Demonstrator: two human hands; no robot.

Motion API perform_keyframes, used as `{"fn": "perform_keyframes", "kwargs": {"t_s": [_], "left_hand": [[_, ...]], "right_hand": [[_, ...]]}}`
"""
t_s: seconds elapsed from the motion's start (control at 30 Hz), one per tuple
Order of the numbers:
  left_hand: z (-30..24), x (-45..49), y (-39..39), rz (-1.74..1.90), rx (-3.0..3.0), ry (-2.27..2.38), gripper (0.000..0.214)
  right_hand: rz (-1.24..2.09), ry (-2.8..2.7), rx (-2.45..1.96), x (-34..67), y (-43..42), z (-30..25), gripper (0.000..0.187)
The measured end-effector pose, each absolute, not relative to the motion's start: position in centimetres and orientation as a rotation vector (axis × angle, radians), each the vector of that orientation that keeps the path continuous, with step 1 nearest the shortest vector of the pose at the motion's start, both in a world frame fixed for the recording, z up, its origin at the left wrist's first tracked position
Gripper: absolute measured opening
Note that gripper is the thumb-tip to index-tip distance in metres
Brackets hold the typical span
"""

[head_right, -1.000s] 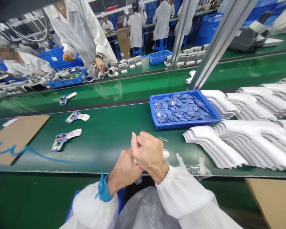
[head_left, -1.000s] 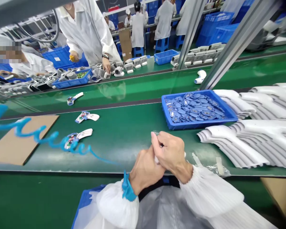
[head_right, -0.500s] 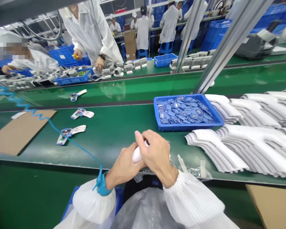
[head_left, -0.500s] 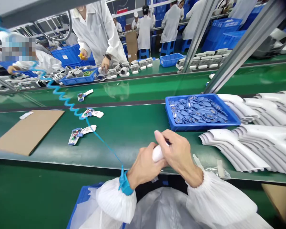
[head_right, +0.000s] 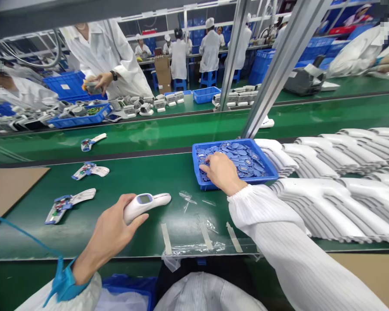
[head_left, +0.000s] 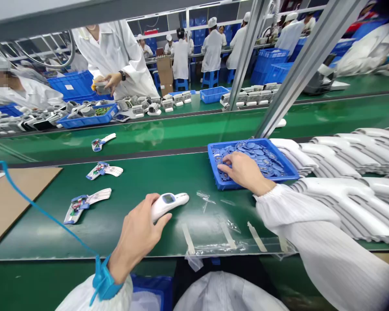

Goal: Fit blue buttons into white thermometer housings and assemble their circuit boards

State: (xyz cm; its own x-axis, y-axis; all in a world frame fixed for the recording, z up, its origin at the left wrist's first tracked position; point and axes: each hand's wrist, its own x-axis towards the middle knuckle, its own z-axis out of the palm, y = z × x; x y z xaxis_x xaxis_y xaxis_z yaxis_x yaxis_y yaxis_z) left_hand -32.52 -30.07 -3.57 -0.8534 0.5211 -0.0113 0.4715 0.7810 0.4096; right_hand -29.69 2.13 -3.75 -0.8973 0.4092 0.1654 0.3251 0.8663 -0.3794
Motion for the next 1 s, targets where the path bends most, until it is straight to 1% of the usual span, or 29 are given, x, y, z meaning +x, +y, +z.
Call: {"fn": "perform_keyframes", "kwargs": {"t_s": [0.03, 0.07, 0.13, 0.2, 0.27, 0.33, 0.43, 0.5, 0.57, 0.67, 0.77, 0.87, 0.93, 1.0], "left_hand": [[-3.6, -33.1, -29.9, 0.435, 0.863, 2.909, 0.036], [-3.7, -33.6, -29.5, 0.245, 0.947, 2.935, 0.035], [-4.0, -34.1, -28.3, -0.061, 1.101, 2.9, 0.023], [-4.3, -34.5, -27.2, -0.127, 1.142, 2.868, 0.01], [-4.4, -34.9, -26.8, 0.071, 1.031, 2.888, 0.011], [-4.3, -35.1, -27.0, 0.431, 0.845, 2.849, 0.015], [-4.0, -34.6, -27.3, 0.996, 0.676, 2.636, 0.022], [-3.8, -33.6, -26.9, 1.215, 0.663, 2.495, 0.03], [-3.7, -32.3, -25.9, 1.27, 0.699, 2.403, 0.035], [-3.6, -30.7, -24.5, 1.228, 0.794, 2.37, 0.03], [-3.6, -30.0, -24.2, 1.206, 0.814, 2.36, 0.026], [-3.4, -29.7, -24.5, 1.214, 0.81, 2.306, 0.027], [-3.3, -29.7, -24.7, 1.224, 0.825, 2.297, 0.026], [-3.2, -29.7, -24.8, 1.219, 0.842, 2.292, 0.026]], "right_hand": [[0.506, -2.815, -0.574, -30.2, 2.8, -4.3, 0.014], [0.506, -2.825, -0.588, -30.6, 3.1, -4.8, 0.014], [0.527, -2.829, -0.591, -30.9, 3.3, -5.5, 0.011], [0.577, -2.817, -0.552, -30.8, 3.2, -5.7, 0.007], [0.622, -2.791, -0.51, -30.5, 3.2, -5.2, 0.009], [0.736, -2.707, -0.496, -30.1, 2.9, -4.4, 0.012], [1.162, -2.466, -0.467, -29.1, 1.0, -2.8, 0.016], [1.378, -2.356, -0.403, -28.3, -1.3, -2.2, 0.02], [1.425, -2.357, -0.339, -27.4, -4.0, -2.0, 0.022], [1.486, -2.359, -0.321, -25.9, -6.9, -2.5, 0.026], [1.648, -2.309, -0.363, -24.7, -7.5, -3.3, 0.028], [1.788, -2.257, -0.399, -23.8, -6.6, -3.6, 0.027], [1.784, -2.257, -0.411, -23.4, -6.2, -3.5, 0.027], [1.693, -2.29, -0.365, -23.0, -6.1, -3.2, 0.024]]}}
